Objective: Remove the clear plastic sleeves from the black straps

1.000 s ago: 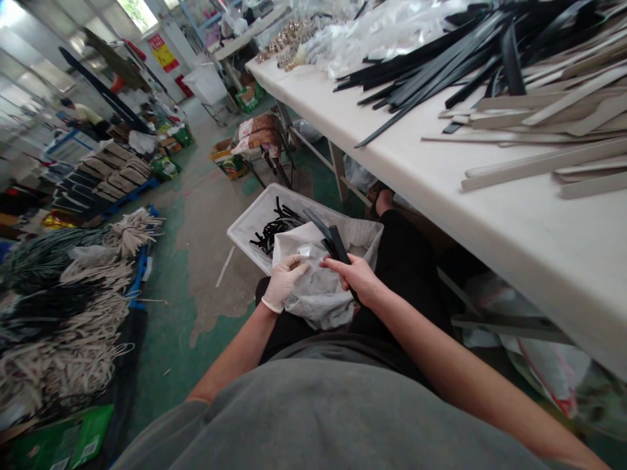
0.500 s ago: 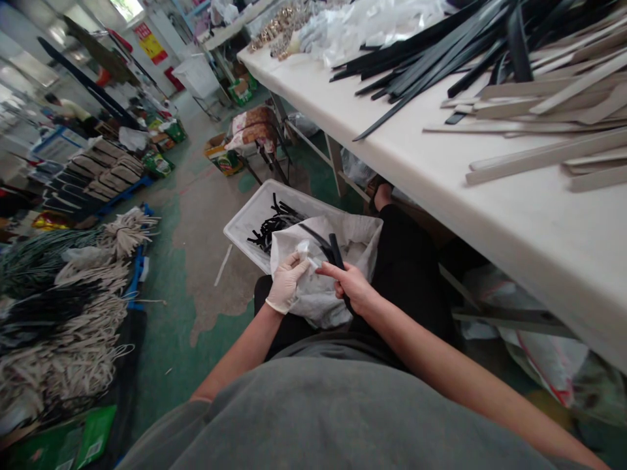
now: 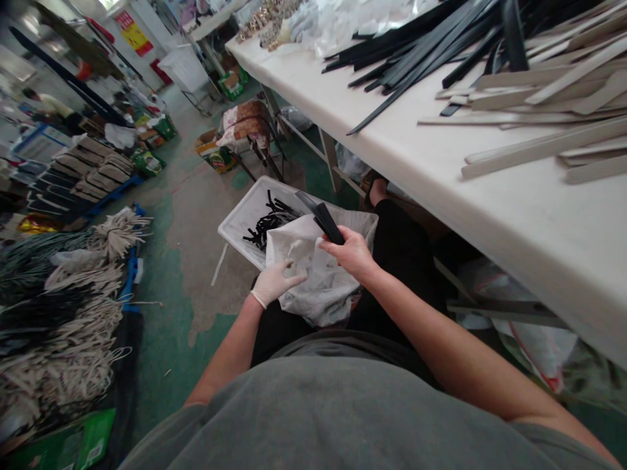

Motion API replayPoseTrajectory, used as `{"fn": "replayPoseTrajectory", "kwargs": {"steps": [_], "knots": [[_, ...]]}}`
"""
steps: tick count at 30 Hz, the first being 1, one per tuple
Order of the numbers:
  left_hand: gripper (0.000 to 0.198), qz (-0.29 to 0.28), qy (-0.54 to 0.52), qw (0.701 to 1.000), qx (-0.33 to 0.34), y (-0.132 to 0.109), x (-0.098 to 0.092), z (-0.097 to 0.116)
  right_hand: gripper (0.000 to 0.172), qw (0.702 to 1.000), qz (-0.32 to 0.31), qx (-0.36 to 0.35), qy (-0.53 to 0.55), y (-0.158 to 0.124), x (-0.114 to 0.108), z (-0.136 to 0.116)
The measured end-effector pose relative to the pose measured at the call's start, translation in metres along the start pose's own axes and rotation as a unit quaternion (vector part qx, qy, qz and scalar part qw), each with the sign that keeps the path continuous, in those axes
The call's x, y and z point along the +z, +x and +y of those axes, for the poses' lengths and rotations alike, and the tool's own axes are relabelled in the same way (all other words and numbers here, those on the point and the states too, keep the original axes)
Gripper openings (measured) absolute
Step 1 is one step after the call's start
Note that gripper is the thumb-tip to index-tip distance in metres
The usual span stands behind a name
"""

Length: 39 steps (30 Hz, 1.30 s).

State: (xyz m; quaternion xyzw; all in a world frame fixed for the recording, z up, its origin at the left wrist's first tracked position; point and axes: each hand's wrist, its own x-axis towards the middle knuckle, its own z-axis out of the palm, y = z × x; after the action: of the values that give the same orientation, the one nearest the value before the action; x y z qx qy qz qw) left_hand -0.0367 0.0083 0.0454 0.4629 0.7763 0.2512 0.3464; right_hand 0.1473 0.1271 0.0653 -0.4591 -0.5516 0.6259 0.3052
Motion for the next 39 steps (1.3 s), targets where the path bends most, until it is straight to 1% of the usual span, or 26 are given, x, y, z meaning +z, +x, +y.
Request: {"fn": "replayPoseTrajectory", "kwargs": {"steps": [1, 2, 3, 4, 5, 7, 9, 12, 15, 19, 22, 24, 26, 27, 28, 29, 30, 31, 32, 33, 34, 35, 37, 38, 39], "knots": [[0.068, 0.011, -0.032, 0.999, 0.042, 0.001, -0.001, 0.008, 0.033, 1.0, -0.014, -0.007, -0.007, -0.001, 0.001, -0.001], [0.07, 0.011, -0.082, 0.993, 0.085, 0.003, 0.0, 0.016, 0.033, 0.999, -0.029, -0.015, -0.011, -0.002, 0.003, -0.002], [0.067, 0.002, -0.139, 0.983, 0.118, 0.004, 0.005, 0.025, 0.033, 0.999, -0.04, -0.024, -0.014, -0.002, 0.005, -0.003], [0.06, -0.015, -0.194, 0.972, 0.13, 0.005, 0.012, 0.033, 0.032, 0.998, -0.047, -0.032, -0.017, -0.001, 0.007, -0.004], [0.05, -0.037, -0.243, 0.962, 0.123, 0.005, 0.019, 0.039, 0.031, 0.998, -0.045, -0.038, -0.019, 0.0, 0.007, -0.005], [0.037, -0.07, -0.316, 0.944, 0.071, 0.004, 0.035, 0.044, 0.03, 0.999, -0.02, -0.04, -0.021, 0.006, 0.005, -0.008], [0.035, -0.079, -0.369, 0.926, 0.012, -0.002, 0.046, 0.041, 0.029, 0.999, 0.02, -0.034, -0.012, 0.015, -0.003, -0.011], [0.041, -0.079, -0.434, 0.895, -0.063, -0.017, 0.052, 0.029, 0.028, 0.998, 0.061, -0.027, 0.011, 0.03, -0.017, -0.015], [0.046, -0.105, -0.457, 0.875, -0.119, -0.035, 0.05, 0.018, 0.025, 0.996, 0.083, -0.031, 0.018, 0.041, -0.024, -0.015], [0.04, -0.165, -0.433, 0.876, -0.136, -0.047, 0.046, 0.012, 0.02, 0.995, 0.095, -0.041, 0.009, 0.05, -0.02, -0.013], [0.029, -0.23, -0.388, 0.879, -0.152, -0.047, 0.044, 0.013, 0.022, 0.997, 0.066, -0.043, -0.005, 0.049, -0.011, -0.011], [0.018, -0.282, -0.358, 0.875, -0.16, -0.047, 0.044, 0.016, 0.024, 0.999, 0.031, -0.038, -0.009, 0.046, -0.006, -0.008], [0.013, -0.329, -0.356, 0.859, -0.164, -0.045, 0.044, 0.018, 0.027, 1.0, -0.009, -0.022, -0.009, 0.04, -0.004, -0.005], [0.014, -0.338, -0.374, 0.847, -0.171, -0.043, 0.043, 0.018, 0.029, 1.0, -0.028, -0.008, -0.007, 0.037, -0.005, -0.003], [0.016, -0.332, -0.402, 0.834, -0.18, -0.04, 0.04, 0.017, 0.032, 0.999, -0.05, 0.007, -0.003, 0.034, -0.007, -0.001], [0.018, -0.317, -0.433, 0.822, -0.191, -0.036, 0.034, 0.015, 0.034, 0.997, -0.069, 0.022, 0.001, 0.03, -0.009, 0.002], [0.019, -0.29, -0.464, 0.813, -0.201, -0.03, 0.025, 0.012, 0.036, 0.996, -0.086, 0.036, 0.004, 0.026, -0.012, 0.005], [0.021, -0.253, -0.494, 0.805, -0.208, -0.022, 0.011, 0.009, 0.038, 0.994, -0.1, 0.046, 0.007, 0.022, -0.016, 0.008], [0.021, -0.205, -0.524, 0.8, -0.208, -0.014, -0.007, 0.007, 0.039, 0.992, -0.109, 0.054, 0.011, 0.018, -0.02, 0.011], [0.022, -0.149, -0.554, 0.795, -0.198, -0.006, -0.03, 0.005, 0.04, 0.992, -0.112, 0.061, 0.017, 0.013, -0.024, 0.014], [0.022, -0.08, -0.587, 0.785, -0.181, 0.001, -0.057, 0.005, 0.04, 0.991, -0.11, 0.067, 0.023, 0.009, -0.027, 0.016], [0.023, 0.005, -0.62, 0.77, -0.147, 0.006, -0.086, 0.007, 0.04, 0.992, -0.103, 0.07, 0.031, 0.004, -0.031, 0.018], [0.027, 0.151, -0.661, 0.733, -0.054, 0.009, -0.147, 0.013, 0.039, 0.993, -0.088, 0.066, 0.041, -0.005, -0.037, 0.017], [0.03, 0.205, -0.668, 0.715, -0.012, 0.008, -0.173, 0.018, 0.037, 0.994, -0.084, 0.058, 0.036, -0.01, -0.04, 0.014], [0.03, 0.235, -0.669, 0.704, 0.022, 0.004, -0.195, 0.023, 0.036, 0.995, -0.083, 0.046, 0.025, -0.015, -0.042, 0.011]]}}
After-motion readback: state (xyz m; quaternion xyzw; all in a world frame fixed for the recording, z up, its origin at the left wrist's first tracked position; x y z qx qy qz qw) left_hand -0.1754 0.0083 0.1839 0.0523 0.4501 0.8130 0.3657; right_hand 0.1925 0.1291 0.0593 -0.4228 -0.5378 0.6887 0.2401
